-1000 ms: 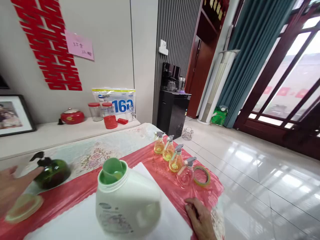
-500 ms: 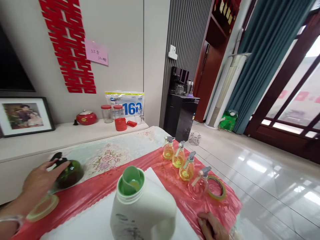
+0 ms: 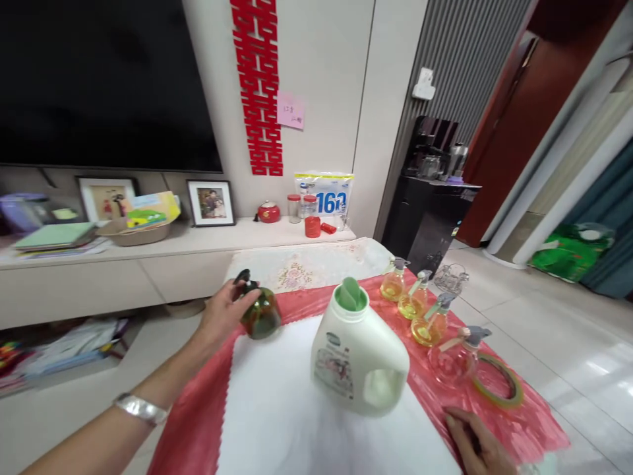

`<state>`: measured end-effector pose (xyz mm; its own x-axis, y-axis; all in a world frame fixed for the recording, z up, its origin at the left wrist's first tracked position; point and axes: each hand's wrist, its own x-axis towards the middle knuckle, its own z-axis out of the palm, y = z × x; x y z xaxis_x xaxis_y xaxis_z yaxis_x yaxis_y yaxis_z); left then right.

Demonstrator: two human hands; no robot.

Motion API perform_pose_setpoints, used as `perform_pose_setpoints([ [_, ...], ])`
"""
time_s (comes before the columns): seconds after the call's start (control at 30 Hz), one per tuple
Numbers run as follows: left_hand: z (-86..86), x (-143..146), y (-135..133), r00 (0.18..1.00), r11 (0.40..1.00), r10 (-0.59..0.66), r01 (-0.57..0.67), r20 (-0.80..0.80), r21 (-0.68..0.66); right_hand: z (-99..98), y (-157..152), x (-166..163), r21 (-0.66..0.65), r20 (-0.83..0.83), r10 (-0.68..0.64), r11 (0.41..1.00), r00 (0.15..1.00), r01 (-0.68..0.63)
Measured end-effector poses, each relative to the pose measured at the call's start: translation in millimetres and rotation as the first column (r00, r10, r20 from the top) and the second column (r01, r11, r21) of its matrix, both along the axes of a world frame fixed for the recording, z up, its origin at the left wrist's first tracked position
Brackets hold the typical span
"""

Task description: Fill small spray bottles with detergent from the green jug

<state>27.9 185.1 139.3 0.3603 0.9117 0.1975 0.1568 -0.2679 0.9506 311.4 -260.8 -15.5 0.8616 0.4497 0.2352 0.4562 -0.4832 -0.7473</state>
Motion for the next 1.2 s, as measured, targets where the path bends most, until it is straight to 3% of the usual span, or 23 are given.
perform_pose_setpoints([
  [0.2,-22.4,-40.3,-109.9,0.982,0.974,-0.185,0.18,-0.024,-0.138,16.9,-3.9,3.1,0.014,-0.026,0.019,1.0,0.999,-0.019],
  [0.37,-42.2,-52.7,-162.0,0.966,0.961,-0.236,0.215,-0.109,-0.176,45.7,3.5,-35.7,0.101,0.017,0.129,0.986,0.991,-0.13],
  [0.43,-48.5,-52.1,-170.9,0.967,0.967,-0.216,0.192,-0.134,-0.169,66.5,16.5,-66.4,0.095,0.024,0.278,0.955,0.96,-0.279],
  [0.53,-55.1,-46.5,-179.3,0.975,0.981,-0.181,0.171,-0.131,-0.088,102.9,48.4,-116.8,0.098,0.099,0.579,0.804,0.81,-0.587],
  [0.6,-58.3,-41.6,-183.8,0.98,0.988,-0.153,0.152,-0.13,-0.012,121.5,73.3,-144.3,0.117,0.087,0.683,0.716,0.725,-0.688],
  [0.7,-64.2,-36.1,-189.0,0.984,0.993,-0.095,0.105,-0.151,0.062,131.3,107.2,-170.2,0.128,0.081,0.727,0.671,0.682,-0.73],
  [0.8,-73.7,-34.5,-191.4,0.984,0.99,-0.054,0.075,-0.171,0.117,125.5,134.9,-183.9,0.137,0.066,0.733,0.666,0.677,-0.733],
  [0.97,-92.1,-37.9,-190.3,0.982,0.98,-0.048,0.081,-0.185,0.179,114.7,172.2,-201.2,0.147,0.07,0.692,0.705,0.718,-0.694],
  [1.2,-100.0,-41.5,-190.4,0.98,0.961,-0.032,0.085,-0.199,0.263,113.2,197.8,-218.1,0.15,0.043,0.614,0.776,0.788,-0.613],
])
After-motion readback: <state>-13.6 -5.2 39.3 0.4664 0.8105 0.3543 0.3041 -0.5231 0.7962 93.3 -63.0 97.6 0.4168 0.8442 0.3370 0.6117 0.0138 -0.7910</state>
